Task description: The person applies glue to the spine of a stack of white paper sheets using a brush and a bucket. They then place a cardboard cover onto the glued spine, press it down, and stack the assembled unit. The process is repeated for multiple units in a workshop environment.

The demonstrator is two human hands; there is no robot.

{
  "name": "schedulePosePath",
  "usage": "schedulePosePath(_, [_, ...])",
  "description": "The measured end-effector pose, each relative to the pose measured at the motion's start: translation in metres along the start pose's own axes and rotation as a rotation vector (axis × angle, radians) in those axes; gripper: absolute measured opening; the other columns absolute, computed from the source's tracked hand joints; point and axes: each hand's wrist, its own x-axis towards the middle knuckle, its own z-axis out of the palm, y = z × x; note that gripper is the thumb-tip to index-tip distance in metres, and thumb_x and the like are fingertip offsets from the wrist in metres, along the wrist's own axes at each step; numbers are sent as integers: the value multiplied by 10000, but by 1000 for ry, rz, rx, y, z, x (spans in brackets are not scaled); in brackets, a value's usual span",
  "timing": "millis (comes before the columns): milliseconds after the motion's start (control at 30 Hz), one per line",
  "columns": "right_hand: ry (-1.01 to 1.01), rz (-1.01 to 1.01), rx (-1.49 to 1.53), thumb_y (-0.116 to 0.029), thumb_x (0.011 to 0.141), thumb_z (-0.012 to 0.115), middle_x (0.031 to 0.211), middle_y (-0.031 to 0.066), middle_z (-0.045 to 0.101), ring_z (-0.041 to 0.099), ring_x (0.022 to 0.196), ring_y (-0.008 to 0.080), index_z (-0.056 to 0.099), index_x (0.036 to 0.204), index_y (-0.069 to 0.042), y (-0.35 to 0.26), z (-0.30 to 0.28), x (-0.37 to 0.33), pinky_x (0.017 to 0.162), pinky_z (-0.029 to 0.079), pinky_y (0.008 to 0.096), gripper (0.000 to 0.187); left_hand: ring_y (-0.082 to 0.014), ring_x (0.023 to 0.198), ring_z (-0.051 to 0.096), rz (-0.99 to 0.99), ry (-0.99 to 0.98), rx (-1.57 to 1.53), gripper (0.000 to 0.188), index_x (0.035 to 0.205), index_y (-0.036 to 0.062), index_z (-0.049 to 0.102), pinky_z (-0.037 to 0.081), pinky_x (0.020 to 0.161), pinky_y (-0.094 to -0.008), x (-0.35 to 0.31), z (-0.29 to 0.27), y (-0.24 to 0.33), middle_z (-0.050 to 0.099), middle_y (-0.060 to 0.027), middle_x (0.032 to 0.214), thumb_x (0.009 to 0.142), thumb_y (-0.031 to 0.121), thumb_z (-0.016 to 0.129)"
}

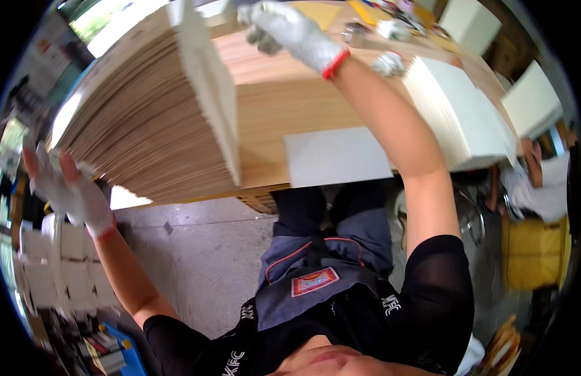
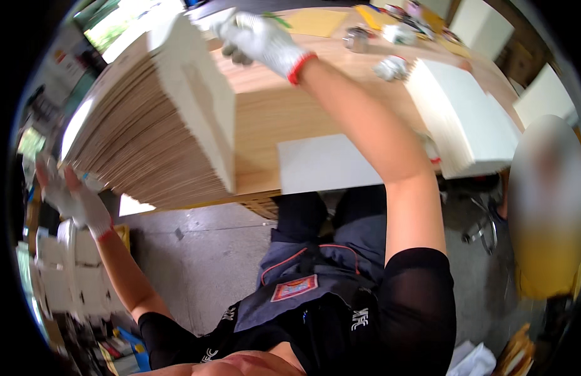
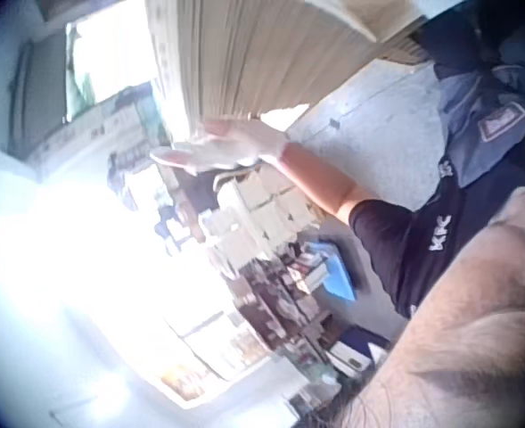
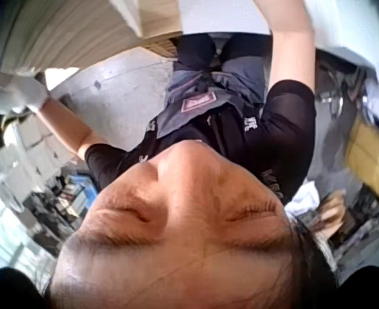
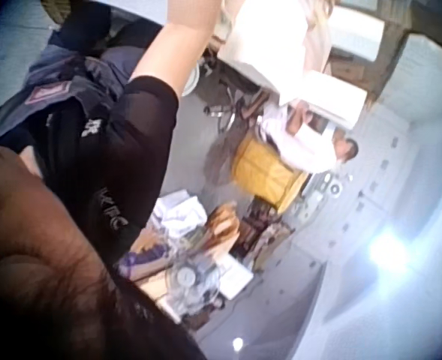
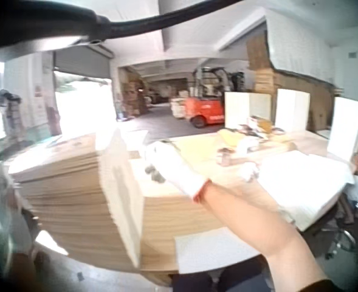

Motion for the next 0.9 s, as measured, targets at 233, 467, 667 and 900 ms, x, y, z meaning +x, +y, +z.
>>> schedulePosePath(233, [-58, 515, -214, -354, 974, 591, 784, -4, 615, 558, 634, 62, 612, 1072, -67, 101, -65, -231, 586, 485, 239, 304, -425, 1365, 413, 379, -525, -896, 529, 1383, 61, 462, 343, 1113, -531, -97, 79, 180, 469, -199, 1448, 886, 124, 632])
schedulePosePath(467, [214, 699, -80, -341, 951, 572, 781, 26, 628, 577, 632, 113, 628, 1021, -54, 85, -76, -357, 623, 489, 273, 301, -366, 1353, 432, 84, -1193, -1334, 600, 1445, 2, 416, 360, 1107, -376, -176, 179, 407, 469, -204, 1452, 924, 219, 621])
schedulePosePath(667, [327, 746, 71, -319, 965, 595, 786, -2, 602, 537, 649, 60, 625, 1009, -74, 77, -98, -393, 626, 484, 235, 251, -190, 1120, 559, -1018, -1787, -1441, 650, 1326, -27, 537, 435, 954, -296, -154, 187, 548, 592, -120, 1256, 952, 503, 583])
schedulePosePath(900, [428, 696, 217, -271, 968, 610, 772, 2, 603, 532, 637, 64, 627, 1004, -68, 99, -109, -439, 605, 466, 226, 207, -280, 1286, 432, -1170, -1770, -1444, 636, 1441, 110, 424, 377, 1015, -411, -129, 177, 602, 420, -137, 1472, 921, 390, 660])
